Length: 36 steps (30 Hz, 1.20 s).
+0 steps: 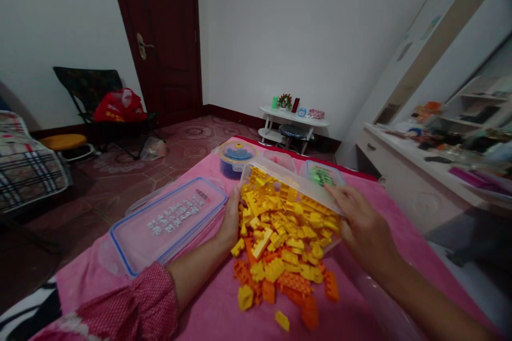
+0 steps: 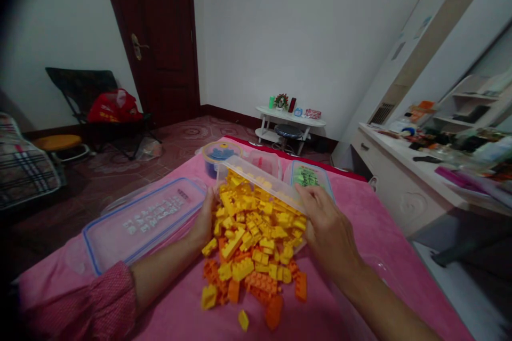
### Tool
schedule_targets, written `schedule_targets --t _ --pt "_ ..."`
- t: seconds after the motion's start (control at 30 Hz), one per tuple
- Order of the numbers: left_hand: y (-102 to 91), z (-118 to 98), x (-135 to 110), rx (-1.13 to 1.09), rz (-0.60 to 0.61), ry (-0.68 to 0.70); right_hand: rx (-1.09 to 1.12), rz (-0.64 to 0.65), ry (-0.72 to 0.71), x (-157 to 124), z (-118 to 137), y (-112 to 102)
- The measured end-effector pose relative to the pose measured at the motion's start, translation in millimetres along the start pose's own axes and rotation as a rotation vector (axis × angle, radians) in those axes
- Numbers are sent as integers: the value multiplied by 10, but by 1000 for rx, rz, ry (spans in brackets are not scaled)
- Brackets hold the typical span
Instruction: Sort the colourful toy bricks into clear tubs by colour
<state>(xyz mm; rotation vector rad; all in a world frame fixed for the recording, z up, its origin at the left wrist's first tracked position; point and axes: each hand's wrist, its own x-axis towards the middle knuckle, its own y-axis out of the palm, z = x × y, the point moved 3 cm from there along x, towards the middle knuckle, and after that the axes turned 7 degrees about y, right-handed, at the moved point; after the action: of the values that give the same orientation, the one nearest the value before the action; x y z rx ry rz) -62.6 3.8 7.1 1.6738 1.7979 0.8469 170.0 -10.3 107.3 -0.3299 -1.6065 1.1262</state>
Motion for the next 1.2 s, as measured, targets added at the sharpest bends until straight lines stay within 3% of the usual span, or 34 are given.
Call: schedule_targets --t 0.13,0.27,0.97,1.1,1.2 --pt "-6 38 -21 -58 73 -61 70 -73 27 -62 24 -39" --pt "-76 40 2 -42 7 -51 51 -133 4 -148 29 -108" --pt "-208 62 76 114 -85 43 -324 -421 -62 -303 -58 -643" --pt "-217 59 73 174 -74 67 -307 -443 1 -294 -103 -712" --pt "-237 66 72 199 -50 66 -244 -530 196 -264 -416 -786"
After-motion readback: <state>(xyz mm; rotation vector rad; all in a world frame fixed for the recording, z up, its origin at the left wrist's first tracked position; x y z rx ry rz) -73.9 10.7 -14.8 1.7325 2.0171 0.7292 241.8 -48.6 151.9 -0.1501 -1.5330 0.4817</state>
